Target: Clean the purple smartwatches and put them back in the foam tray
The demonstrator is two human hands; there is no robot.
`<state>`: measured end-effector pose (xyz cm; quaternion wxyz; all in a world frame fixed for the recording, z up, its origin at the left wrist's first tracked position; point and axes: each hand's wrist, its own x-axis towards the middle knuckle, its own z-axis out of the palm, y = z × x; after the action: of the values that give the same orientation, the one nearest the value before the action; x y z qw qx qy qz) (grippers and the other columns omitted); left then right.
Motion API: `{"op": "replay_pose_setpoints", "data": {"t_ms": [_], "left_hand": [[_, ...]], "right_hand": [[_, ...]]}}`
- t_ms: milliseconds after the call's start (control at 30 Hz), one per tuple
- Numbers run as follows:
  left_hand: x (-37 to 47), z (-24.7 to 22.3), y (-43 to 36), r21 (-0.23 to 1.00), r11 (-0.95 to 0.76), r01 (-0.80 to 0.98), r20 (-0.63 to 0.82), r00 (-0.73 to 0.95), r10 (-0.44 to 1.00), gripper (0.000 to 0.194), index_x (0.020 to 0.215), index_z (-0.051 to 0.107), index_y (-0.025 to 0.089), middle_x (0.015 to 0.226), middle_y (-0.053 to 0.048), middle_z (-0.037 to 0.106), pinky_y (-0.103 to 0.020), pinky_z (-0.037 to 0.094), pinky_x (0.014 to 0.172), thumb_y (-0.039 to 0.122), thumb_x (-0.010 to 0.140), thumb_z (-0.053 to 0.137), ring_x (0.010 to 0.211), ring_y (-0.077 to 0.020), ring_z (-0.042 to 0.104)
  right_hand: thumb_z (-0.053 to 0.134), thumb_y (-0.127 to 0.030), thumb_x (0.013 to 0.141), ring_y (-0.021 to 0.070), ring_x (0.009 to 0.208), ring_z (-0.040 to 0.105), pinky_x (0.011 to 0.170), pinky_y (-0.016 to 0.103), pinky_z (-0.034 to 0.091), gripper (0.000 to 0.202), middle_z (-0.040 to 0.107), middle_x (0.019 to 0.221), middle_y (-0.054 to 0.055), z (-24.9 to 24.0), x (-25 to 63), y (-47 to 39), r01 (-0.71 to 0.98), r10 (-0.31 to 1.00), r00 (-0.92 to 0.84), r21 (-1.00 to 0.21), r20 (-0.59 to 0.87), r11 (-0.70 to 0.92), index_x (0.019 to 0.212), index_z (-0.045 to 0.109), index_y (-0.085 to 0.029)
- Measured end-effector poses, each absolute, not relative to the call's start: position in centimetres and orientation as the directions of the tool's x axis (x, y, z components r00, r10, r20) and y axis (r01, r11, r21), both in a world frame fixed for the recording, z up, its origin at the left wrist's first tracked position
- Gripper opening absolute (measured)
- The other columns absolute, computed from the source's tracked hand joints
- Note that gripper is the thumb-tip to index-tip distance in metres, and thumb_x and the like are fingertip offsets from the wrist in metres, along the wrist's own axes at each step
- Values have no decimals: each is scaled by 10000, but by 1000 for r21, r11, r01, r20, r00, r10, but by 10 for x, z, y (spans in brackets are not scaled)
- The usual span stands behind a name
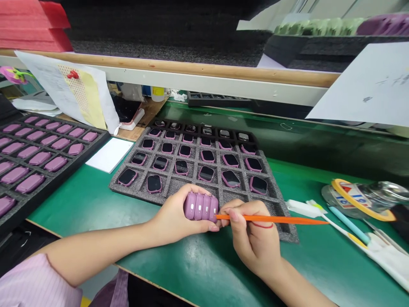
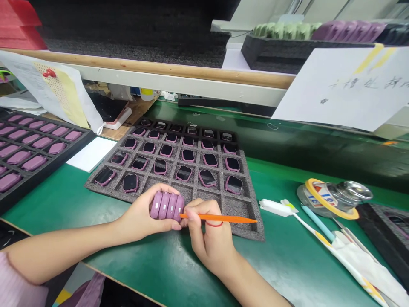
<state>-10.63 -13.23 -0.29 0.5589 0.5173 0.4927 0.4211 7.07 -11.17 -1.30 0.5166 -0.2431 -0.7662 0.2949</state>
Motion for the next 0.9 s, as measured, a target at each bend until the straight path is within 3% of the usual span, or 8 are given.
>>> {"op": "replay_pose_setpoints", "data": {"t_ms": [900], "left_hand": [[-103,-1,-132,991,99,91,-108,104,989,555,1037,569,211,960,-4,697,-361,512,898,300,602,902,913,-210,668]], "right_hand": [[447,-139,994,135,634,623,539,248,516,148,549,688,-22,-14,68,-115,184,715,-280,-695,641,695,887,441,-241]]}}
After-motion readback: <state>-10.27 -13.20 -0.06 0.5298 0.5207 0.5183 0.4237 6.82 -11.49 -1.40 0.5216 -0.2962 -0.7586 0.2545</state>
